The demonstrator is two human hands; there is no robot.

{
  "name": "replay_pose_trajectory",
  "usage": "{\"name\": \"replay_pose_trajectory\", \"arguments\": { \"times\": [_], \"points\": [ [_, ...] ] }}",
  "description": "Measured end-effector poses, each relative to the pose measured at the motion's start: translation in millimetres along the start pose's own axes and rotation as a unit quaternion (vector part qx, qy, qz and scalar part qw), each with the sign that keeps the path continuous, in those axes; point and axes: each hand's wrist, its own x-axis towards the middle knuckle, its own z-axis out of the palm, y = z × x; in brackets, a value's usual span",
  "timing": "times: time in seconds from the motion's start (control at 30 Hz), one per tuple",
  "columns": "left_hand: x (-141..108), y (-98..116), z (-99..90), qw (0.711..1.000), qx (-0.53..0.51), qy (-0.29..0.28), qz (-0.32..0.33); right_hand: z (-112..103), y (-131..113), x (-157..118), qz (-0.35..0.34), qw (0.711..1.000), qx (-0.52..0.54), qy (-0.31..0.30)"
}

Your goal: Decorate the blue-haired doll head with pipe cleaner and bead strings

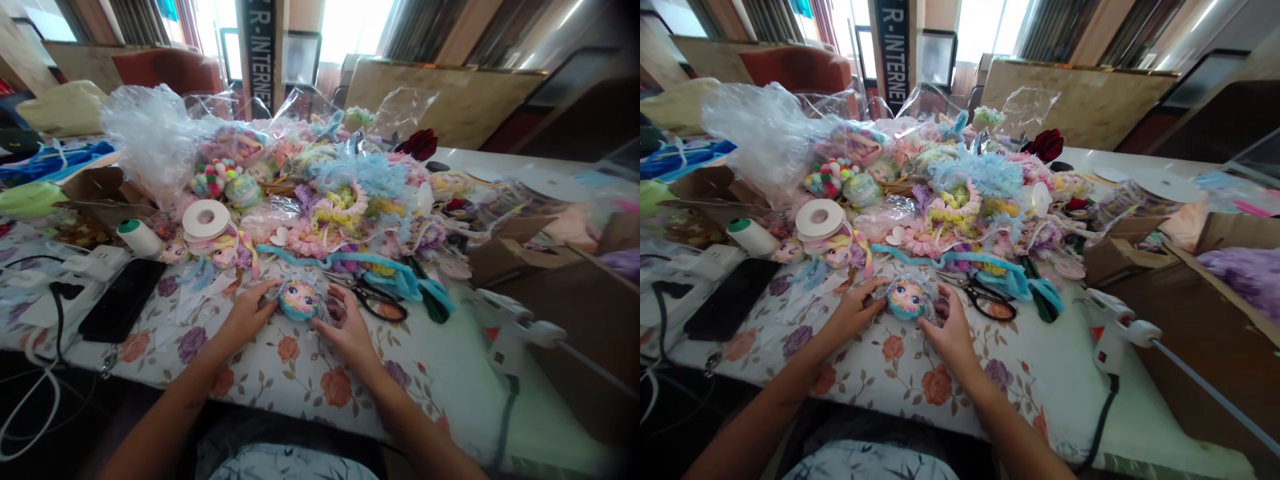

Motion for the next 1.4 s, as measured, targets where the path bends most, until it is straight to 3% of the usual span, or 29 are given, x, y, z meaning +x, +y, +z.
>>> {"name": "replay_pose_trajectory", "arguments": {
  "times": [0.2,0.33,0.43,0.53,0.6,0.7,0.8,0.93,1.07,1.17,1.23,1.3,1.4],
  "points": [
    [-10.6,1.3,-9.0,1.000,0.007,-0.005,-0.004,-6.9,-0.2,1.1,0.013,0.999,0.040,0.006],
    [-26.8,-2.9,-21.4,0.999,0.030,-0.011,-0.039,-29.0,-8.6,-4.1,-0.015,0.998,-0.057,-0.014],
    [-41.2,-9.3,-38.2,0.998,0.037,-0.008,-0.042,-49.5,-12.2,-14.9,-0.095,0.985,-0.137,-0.051],
    [-46.8,-9.6,-56.0,0.996,0.067,0.040,-0.045,-64.9,-16.0,-27.6,-0.149,0.957,-0.208,-0.138],
    [-40.3,-3.7,-61.3,0.992,0.083,0.086,-0.049,-69.5,-20.4,-32.5,-0.150,0.948,-0.236,-0.149],
    [-15.5,9.0,-52.0,0.994,0.057,0.091,0.000,-64.9,-27.1,-30.2,-0.132,0.961,-0.235,-0.064],
    [13.9,17.1,-30.0,0.999,0.029,0.019,0.038,-47.4,-28.3,-19.6,-0.097,0.975,-0.201,0.011],
    [30.2,17.8,-9.0,0.998,0.040,-0.033,0.032,-21.4,-21.7,-6.1,-0.118,0.970,-0.212,-0.005],
    [17.7,11.6,-4.4,0.998,0.049,-0.031,-0.033,-10.8,-15.9,-1.5,-0.140,0.953,-0.267,-0.013],
    [5.5,2.4,-4.1,0.997,0.033,-0.034,-0.053,-14.3,-13.1,-1.9,-0.122,0.963,-0.237,-0.031],
    [0.6,-2.0,-5.8,0.998,0.033,-0.021,-0.043,-21.1,-11.2,-4.0,-0.118,0.970,-0.212,-0.030],
    [-1.0,0.0,-9.2,0.997,0.074,0.034,-0.010,-30.1,-10.1,-7.9,-0.119,0.972,-0.202,-0.024],
    [2.6,17.7,-12.9,0.977,0.149,0.110,0.102,-42.9,-11.8,-16.5,-0.126,0.969,-0.210,-0.034]
  ]
}}
